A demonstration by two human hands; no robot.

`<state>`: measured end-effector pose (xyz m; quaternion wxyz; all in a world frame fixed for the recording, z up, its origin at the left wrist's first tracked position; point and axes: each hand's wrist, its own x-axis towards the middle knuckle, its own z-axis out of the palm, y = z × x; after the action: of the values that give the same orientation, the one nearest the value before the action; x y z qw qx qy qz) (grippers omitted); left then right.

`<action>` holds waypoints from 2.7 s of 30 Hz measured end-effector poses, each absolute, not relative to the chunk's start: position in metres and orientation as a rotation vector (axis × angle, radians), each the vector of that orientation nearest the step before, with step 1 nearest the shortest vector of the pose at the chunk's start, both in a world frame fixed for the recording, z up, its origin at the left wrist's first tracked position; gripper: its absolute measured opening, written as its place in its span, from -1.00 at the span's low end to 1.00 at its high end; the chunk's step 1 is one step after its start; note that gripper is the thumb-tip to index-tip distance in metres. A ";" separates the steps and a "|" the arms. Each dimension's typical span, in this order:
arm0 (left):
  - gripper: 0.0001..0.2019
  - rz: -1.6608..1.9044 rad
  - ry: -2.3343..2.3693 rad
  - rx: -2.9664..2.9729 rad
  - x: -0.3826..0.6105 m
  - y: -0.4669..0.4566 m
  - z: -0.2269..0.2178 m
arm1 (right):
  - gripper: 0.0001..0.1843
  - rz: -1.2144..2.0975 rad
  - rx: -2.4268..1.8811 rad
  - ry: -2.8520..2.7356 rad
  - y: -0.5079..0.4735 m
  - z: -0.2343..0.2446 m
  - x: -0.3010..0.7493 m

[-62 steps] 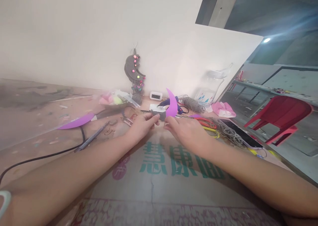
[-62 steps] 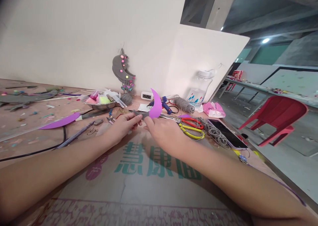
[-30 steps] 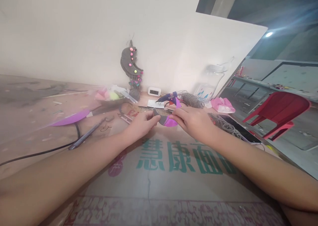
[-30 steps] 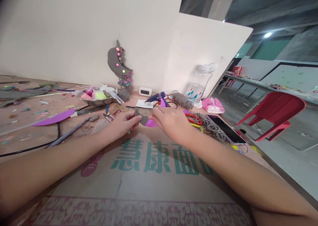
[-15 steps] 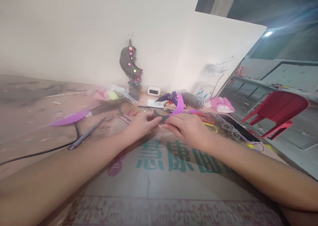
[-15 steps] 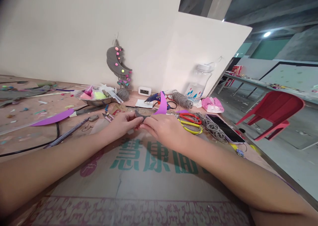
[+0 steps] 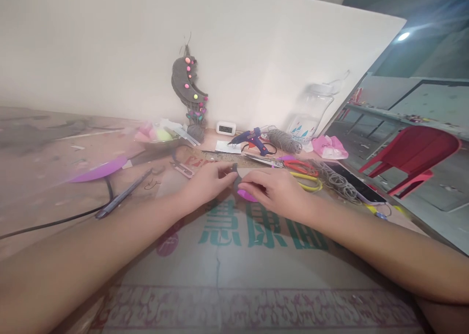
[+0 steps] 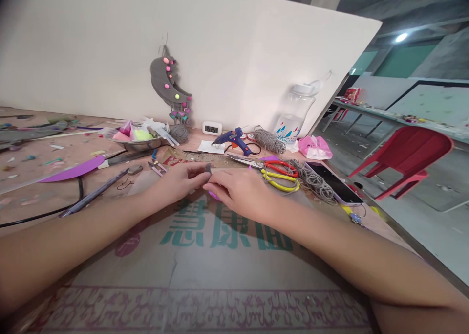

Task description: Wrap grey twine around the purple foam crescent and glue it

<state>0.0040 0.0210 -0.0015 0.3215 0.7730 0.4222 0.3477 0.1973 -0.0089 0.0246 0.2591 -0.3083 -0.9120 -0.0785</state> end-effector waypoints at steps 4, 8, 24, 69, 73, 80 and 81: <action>-0.65 0.928 1.072 1.929 0.003 0.021 -0.002 | -0.70 -0.127 -0.880 -2.452 -0.005 0.026 0.198; -0.68 0.822 1.033 2.012 0.003 0.019 0.002 | -0.69 -0.077 -1.007 -2.396 -0.002 0.030 0.199; -0.45 0.634 0.954 2.239 0.002 0.016 0.000 | -0.69 0.035 -1.073 -2.286 -0.001 0.029 0.214; -0.65 0.603 0.887 2.393 0.005 0.012 0.001 | -0.70 0.079 -1.143 -2.311 -0.007 0.023 0.222; -0.68 0.606 0.872 2.415 0.005 0.012 0.002 | -0.69 0.080 -1.137 -2.307 -0.006 0.022 0.222; -0.71 0.614 0.867 2.417 0.005 0.012 0.003 | -0.69 0.088 -1.147 -2.317 -0.007 0.022 0.221; -0.72 0.610 0.863 2.408 0.005 0.011 0.003 | -0.70 0.089 -1.145 -2.315 -0.007 0.021 0.222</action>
<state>0.0048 0.0114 0.0032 0.2531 0.8859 0.3174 0.2246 0.2217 -0.0067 0.0213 0.2749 -0.4260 -0.8613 0.0333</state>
